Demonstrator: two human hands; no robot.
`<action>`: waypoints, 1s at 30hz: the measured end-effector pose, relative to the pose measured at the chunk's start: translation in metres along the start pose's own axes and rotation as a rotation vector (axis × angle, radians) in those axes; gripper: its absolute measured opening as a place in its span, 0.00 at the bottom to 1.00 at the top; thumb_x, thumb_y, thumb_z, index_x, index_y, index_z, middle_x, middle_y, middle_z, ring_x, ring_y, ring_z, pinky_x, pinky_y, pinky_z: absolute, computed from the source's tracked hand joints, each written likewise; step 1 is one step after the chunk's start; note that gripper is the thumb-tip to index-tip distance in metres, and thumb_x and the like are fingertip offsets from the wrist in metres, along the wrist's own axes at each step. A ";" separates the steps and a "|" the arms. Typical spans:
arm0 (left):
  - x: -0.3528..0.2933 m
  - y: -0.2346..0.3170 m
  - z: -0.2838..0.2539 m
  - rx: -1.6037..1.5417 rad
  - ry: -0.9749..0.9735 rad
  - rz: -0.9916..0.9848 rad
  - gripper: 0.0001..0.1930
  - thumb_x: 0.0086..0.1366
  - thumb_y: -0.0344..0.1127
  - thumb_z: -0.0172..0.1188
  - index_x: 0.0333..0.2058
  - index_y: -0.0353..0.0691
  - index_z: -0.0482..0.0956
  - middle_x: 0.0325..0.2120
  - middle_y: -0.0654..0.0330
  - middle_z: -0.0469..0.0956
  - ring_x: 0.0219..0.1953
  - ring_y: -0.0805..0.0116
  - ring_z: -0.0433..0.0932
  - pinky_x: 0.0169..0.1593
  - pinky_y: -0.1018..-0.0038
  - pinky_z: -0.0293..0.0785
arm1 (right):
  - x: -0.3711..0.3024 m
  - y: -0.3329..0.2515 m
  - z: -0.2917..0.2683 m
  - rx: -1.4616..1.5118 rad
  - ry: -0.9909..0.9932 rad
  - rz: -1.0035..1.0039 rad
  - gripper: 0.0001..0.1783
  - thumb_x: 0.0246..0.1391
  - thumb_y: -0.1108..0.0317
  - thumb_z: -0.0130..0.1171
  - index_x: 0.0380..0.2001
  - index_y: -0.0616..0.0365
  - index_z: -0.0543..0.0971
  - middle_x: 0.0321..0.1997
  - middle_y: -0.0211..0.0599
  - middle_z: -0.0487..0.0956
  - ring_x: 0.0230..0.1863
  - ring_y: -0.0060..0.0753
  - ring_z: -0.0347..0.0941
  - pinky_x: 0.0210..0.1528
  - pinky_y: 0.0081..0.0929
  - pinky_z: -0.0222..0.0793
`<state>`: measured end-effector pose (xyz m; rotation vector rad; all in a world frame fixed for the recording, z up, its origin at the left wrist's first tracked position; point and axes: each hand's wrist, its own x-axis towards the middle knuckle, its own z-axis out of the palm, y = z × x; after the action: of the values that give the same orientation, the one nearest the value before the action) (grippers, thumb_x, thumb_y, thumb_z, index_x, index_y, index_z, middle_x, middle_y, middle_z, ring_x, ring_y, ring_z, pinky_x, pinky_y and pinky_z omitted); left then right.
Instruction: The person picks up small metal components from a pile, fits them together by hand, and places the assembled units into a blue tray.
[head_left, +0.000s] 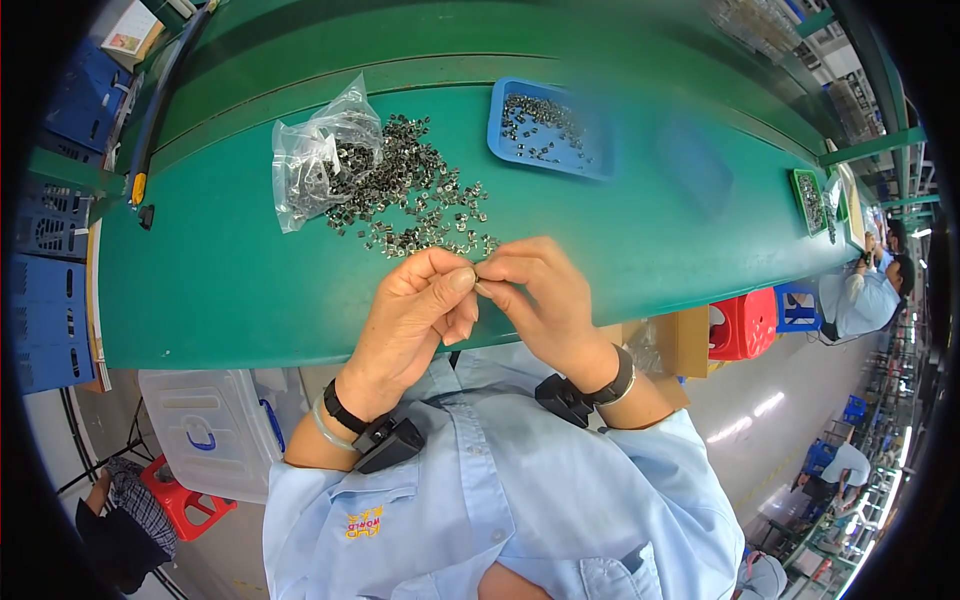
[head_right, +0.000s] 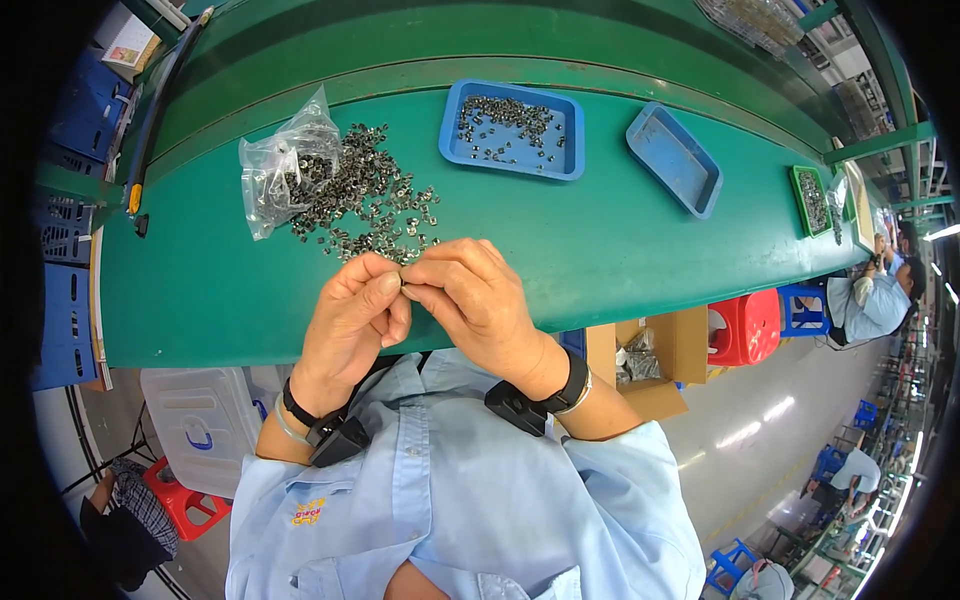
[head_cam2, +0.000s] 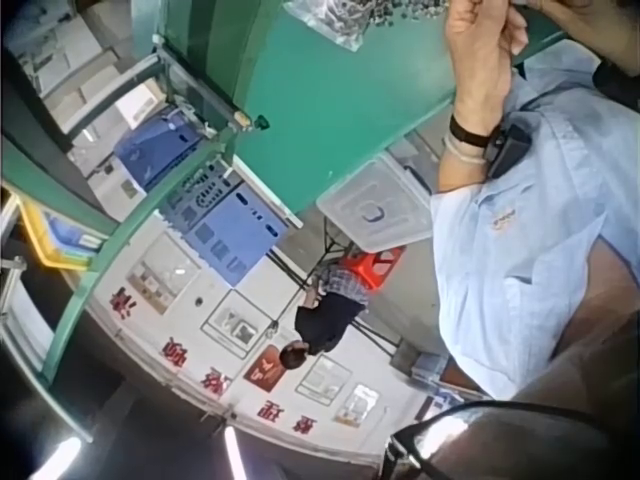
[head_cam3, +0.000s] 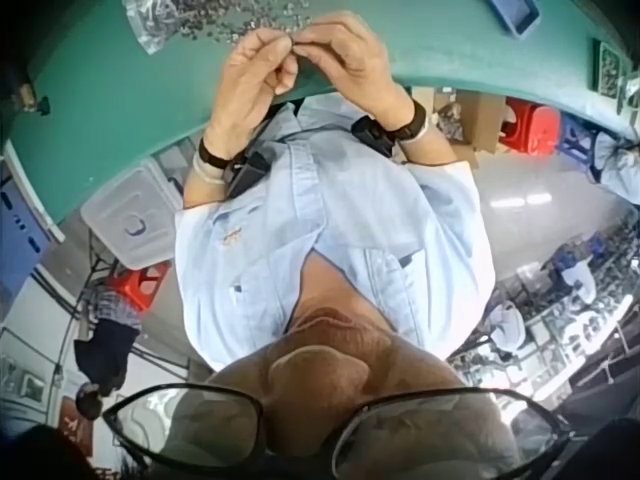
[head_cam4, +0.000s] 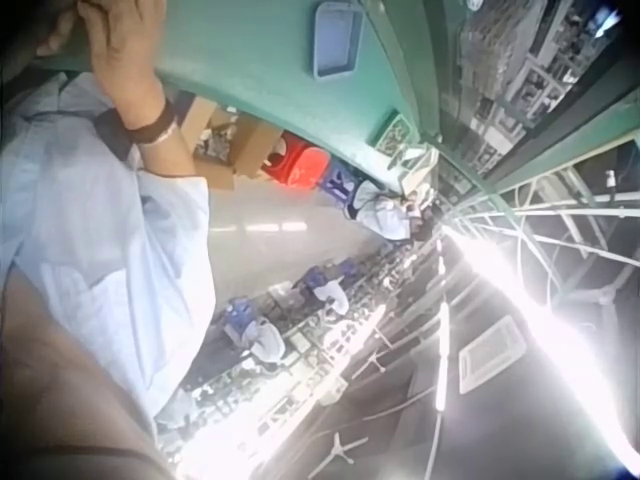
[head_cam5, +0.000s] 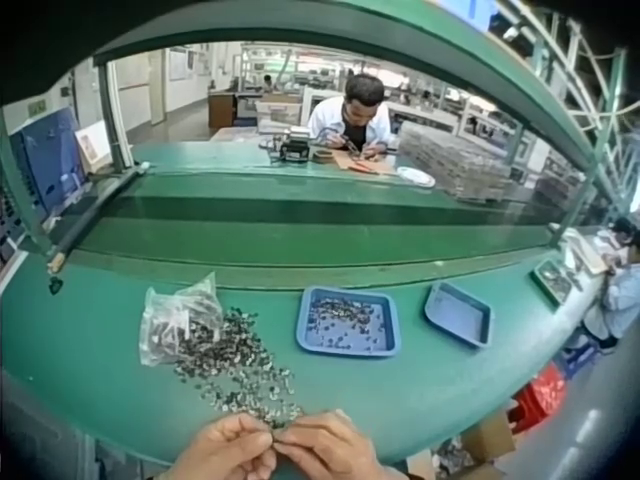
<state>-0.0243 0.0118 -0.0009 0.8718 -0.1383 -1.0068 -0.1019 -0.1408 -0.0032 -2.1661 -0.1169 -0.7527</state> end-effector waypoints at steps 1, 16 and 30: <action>0.000 -0.001 -0.001 -0.028 -0.017 -0.005 0.07 0.65 0.36 0.57 0.34 0.38 0.72 0.21 0.63 0.74 0.19 0.78 0.69 0.21 0.83 0.63 | 0.000 0.000 0.000 0.018 0.005 0.003 0.12 0.42 0.77 0.66 0.33 0.56 0.77 0.35 0.35 0.76 0.36 0.35 0.73 0.36 0.27 0.70; 0.000 0.004 0.005 -0.004 0.029 -0.014 0.08 0.65 0.36 0.56 0.34 0.38 0.71 0.20 0.63 0.73 0.19 0.77 0.69 0.21 0.82 0.61 | 0.003 0.000 0.000 -0.071 -0.010 -0.045 0.13 0.42 0.76 0.66 0.33 0.56 0.76 0.34 0.35 0.76 0.36 0.34 0.73 0.35 0.26 0.70; 0.002 -0.004 0.000 -0.272 -0.128 -0.064 0.08 0.67 0.39 0.53 0.37 0.41 0.69 0.17 0.63 0.69 0.16 0.74 0.65 0.19 0.78 0.57 | 0.002 0.002 0.001 0.176 0.017 0.056 0.10 0.43 0.76 0.65 0.32 0.56 0.79 0.33 0.36 0.79 0.34 0.34 0.74 0.39 0.28 0.70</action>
<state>-0.0257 0.0098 -0.0043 0.5677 -0.0793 -1.1125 -0.0990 -0.1415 -0.0035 -1.9878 -0.1094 -0.7016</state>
